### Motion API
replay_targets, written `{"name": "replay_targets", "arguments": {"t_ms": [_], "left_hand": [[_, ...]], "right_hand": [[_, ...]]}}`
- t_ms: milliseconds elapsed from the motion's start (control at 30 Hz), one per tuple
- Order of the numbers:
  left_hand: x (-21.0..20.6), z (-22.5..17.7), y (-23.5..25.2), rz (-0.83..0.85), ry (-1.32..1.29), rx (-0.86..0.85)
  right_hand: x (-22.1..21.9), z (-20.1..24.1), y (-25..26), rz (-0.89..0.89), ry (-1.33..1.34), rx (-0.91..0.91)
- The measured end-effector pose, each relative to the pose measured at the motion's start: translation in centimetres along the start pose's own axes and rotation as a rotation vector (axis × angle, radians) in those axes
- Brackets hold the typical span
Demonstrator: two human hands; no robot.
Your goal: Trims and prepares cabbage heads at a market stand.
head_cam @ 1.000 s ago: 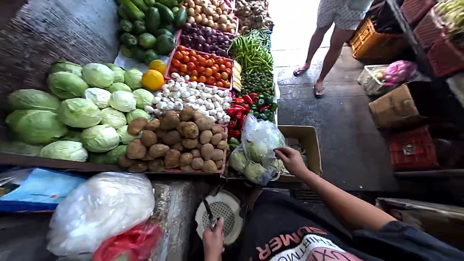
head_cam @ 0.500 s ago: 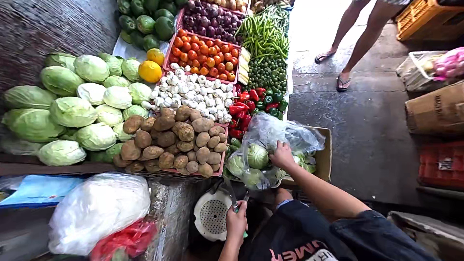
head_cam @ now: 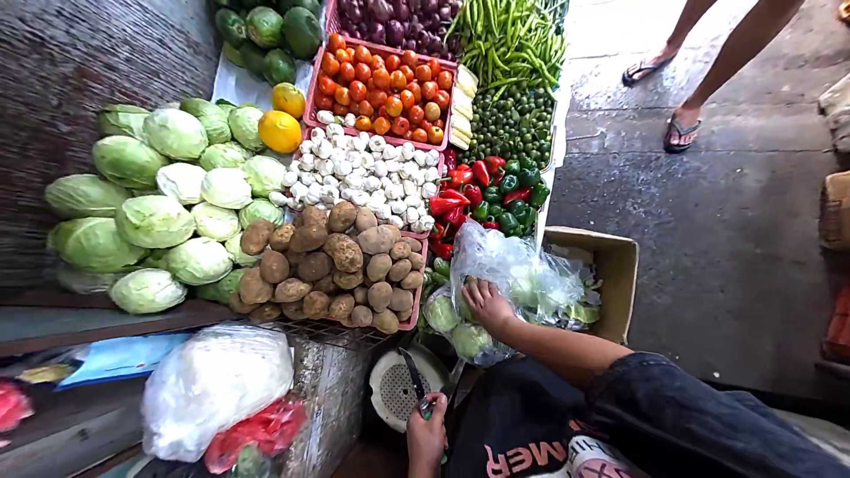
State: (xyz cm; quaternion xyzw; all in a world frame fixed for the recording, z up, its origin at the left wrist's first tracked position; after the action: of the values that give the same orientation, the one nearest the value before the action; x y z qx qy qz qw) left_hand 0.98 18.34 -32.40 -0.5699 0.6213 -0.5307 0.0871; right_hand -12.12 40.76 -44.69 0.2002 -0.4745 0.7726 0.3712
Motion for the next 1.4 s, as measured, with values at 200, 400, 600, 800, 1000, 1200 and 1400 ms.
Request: {"name": "replay_targets", "arguments": {"t_ms": [200, 400, 600, 800, 1000, 1200, 1400], "left_hand": [[1.8, -4.7, 0.4, 0.073, 0.251, -0.134], [4.8, -9.7, 2.8, 0.1, 0.26, -0.342], [6.7, -13.3, 5.4, 0.242, -0.09, -0.364], [-1.1, -23.5, -1.0, 0.825, -0.255, -0.496], [-7.5, -28.6, -9.7, 1.106, -0.197, -0.471], [-12.3, -30.3, -10.0, 0.959, -0.275, -0.556], [-13.3, -31.5, -11.8, 0.903, -0.297, -0.776]], "right_hand": [[-1.0, 1.2, 1.2, 0.037, -0.085, 0.19], [4.4, 2.9, 0.0, 0.056, -0.025, 0.094], [13.9, 1.8, -11.6, -0.233, 0.53, 0.026], [19.4, 2.7, -25.4, -0.633, 1.246, 0.249], [20.2, 2.9, -32.7, -0.878, 1.227, 0.334], [18.3, 2.0, -36.9, -1.306, 1.076, 0.0], [17.1, 1.7, -40.2, -1.808, 0.76, -0.175]]}}
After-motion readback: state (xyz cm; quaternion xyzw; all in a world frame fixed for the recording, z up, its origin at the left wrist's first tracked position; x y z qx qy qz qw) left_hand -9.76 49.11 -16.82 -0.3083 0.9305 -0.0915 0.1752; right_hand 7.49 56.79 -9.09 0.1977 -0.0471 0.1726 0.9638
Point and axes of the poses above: each hand's wrist, its own y-axis towards the middle knuckle, its own x-axis out of the back of the hand, z = x × y, the point moved 10 cm from there along y, towards the middle knuckle, and after that the axes turned 11 degrees about y, right-handed, at the moved point
